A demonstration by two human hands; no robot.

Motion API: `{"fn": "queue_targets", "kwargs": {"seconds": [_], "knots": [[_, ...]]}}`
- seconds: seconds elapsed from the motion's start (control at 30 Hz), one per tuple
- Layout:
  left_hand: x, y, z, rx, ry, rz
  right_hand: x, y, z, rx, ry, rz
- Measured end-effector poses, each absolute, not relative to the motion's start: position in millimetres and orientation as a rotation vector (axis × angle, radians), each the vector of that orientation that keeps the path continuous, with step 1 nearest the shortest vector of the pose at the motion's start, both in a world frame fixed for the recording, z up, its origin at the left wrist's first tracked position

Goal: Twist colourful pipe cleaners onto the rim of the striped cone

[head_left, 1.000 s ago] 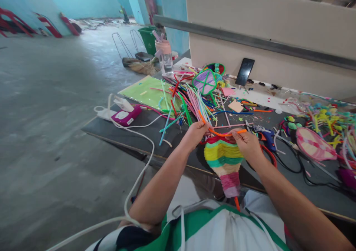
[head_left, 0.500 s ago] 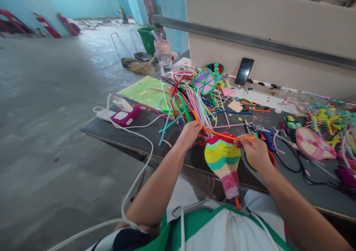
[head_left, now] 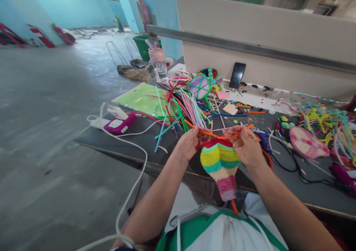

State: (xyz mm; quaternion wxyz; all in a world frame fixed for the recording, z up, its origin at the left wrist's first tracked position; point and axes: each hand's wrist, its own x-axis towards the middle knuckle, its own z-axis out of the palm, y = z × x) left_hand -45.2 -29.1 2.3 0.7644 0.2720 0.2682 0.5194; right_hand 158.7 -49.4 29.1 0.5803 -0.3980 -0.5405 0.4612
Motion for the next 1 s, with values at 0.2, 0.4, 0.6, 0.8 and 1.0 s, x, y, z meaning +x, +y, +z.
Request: {"fn": "queue_targets", "kwargs": {"seconds": [0.2, 0.4, 0.6, 0.8, 1.0], "knots": [[-34.6, -30.1, 3.8, 0.544, 0.427, 1.179, 144.2, -42.3, 36.1, -0.804, -1.137, 1.222], [-33.2, -27.4, 7.7, 0.606, 0.484, 1.199, 141.4, -51.7, 42.6, -0.802, -1.181, 1.272], [-35.5, -25.8, 11.2, 0.689, 0.507, 1.167, 143.6, -51.4, 44.5, -0.801, -1.150, 1.335], [-39.5, -25.6, 24.2, 0.888, 0.591, 1.184, 142.2, -38.6, 49.2, -0.782, -1.167, 1.401], [-65.7, -34.8, 59.7, 1.468, 0.807, 0.990, 139.9, 5.2, 61.1, -1.132, -1.606, 1.204]]}}
